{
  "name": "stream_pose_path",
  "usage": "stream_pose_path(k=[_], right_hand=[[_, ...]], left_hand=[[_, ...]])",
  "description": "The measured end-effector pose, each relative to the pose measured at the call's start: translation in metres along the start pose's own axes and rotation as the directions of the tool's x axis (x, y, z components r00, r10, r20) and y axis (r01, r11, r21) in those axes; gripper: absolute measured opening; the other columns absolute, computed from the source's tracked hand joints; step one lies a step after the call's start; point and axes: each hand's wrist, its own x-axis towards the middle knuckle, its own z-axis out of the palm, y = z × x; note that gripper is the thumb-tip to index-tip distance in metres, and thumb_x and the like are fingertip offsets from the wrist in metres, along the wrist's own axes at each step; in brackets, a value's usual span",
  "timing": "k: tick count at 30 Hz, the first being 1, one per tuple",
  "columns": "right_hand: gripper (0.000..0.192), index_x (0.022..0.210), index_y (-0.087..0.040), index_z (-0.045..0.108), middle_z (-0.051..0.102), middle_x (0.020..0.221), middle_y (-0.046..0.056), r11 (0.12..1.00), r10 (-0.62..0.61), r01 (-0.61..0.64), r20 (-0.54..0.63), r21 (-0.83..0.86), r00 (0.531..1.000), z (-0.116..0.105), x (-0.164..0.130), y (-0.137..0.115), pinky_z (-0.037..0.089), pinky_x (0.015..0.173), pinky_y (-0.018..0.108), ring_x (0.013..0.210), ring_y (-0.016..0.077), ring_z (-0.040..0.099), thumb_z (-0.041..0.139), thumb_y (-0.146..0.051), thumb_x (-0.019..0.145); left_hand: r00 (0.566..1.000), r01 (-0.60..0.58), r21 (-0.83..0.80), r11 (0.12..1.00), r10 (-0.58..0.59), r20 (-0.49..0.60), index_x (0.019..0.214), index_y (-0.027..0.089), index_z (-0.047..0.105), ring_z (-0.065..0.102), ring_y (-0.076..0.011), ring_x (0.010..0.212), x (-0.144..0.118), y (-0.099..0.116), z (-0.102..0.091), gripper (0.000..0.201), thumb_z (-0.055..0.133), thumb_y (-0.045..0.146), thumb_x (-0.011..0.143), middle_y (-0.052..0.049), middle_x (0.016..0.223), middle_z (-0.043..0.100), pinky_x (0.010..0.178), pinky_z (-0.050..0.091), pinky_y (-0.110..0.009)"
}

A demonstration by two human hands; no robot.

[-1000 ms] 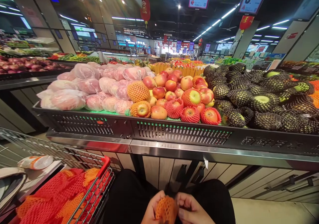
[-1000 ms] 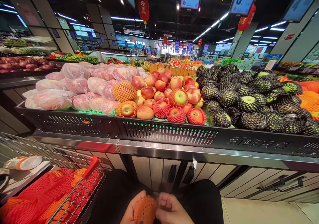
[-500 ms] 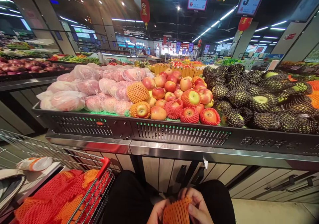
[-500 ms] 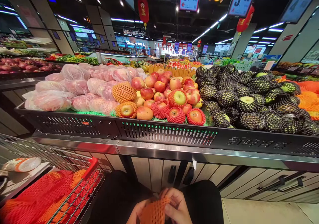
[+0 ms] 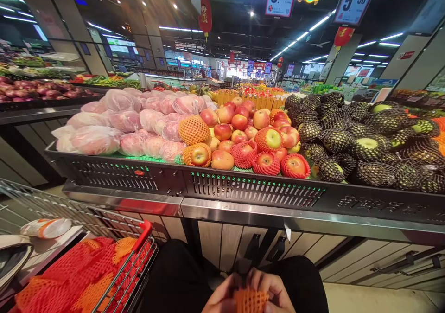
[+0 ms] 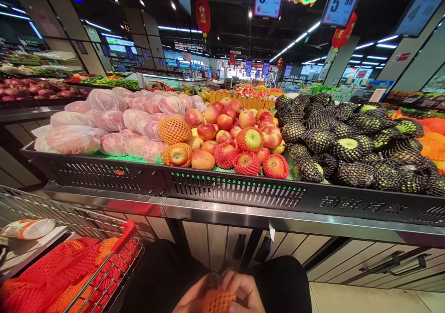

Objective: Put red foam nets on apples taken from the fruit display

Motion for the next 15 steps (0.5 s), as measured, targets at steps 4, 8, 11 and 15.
stream_pose_path(k=[4, 8, 11, 15], right_hand=[[0.038, 0.07, -0.022, 0.051, 0.054, 0.072, 0.001, 0.999, 0.035, -0.034, -0.014, 0.042, 0.999, 0.003, 0.0, -0.002, 0.04, 0.068, 0.033, 0.069, 0.0182, 0.052, 0.075, -0.052, 0.069], [0.045, 0.068, -0.02, 0.048, 0.044, 0.063, -0.002, 0.941, 0.164, -0.199, -0.143, -0.274, 0.976, -0.006, 0.002, -0.005, 0.033, 0.06, 0.027, 0.058, 0.0122, 0.04, 0.074, -0.057, 0.072], [0.051, 0.069, -0.019, 0.049, 0.042, 0.063, -0.004, 0.856, 0.235, -0.287, -0.17, -0.43, 0.957, -0.012, 0.008, -0.017, 0.03, 0.058, 0.025, 0.059, 0.0104, 0.036, 0.081, -0.058, 0.063], [0.046, 0.067, -0.017, 0.055, 0.051, 0.064, -0.002, 0.632, 0.281, -0.253, -0.087, -0.732, 0.956, -0.002, 0.037, -0.073, 0.033, 0.058, 0.025, 0.062, 0.012, 0.043, 0.081, -0.055, 0.064]], left_hand=[[0.997, -0.059, 0.019, 0.998, 0.057, 0.055, 0.082, 0.018, 0.054, 0.049, -0.0111, 0.07, 0.005, 0.002, 0.011, 0.05, 0.089, 0.041, 0.055, 0.0, 0.079, 0.05, 0.066, 0.037, -0.024], [0.995, -0.101, -0.028, 0.994, 0.101, 0.001, 0.092, 0.022, 0.049, 0.045, -0.0057, 0.062, 0.005, 0.007, 0.0, 0.047, 0.085, 0.032, 0.064, 0.003, 0.083, 0.05, 0.061, 0.034, -0.02], [0.99, -0.137, -0.003, 0.991, 0.137, -0.017, 0.09, 0.022, 0.047, 0.048, -0.0058, 0.063, 0.009, 0.004, -0.011, 0.045, 0.084, 0.034, 0.068, 0.003, 0.085, 0.052, 0.061, 0.034, -0.019], [0.983, -0.176, 0.205, 0.963, 0.185, -0.023, 0.092, 0.018, 0.056, 0.049, -0.0058, 0.062, 0.009, -0.006, -0.021, 0.047, 0.079, 0.052, 0.07, -0.001, 0.09, 0.056, 0.058, 0.033, -0.021]])
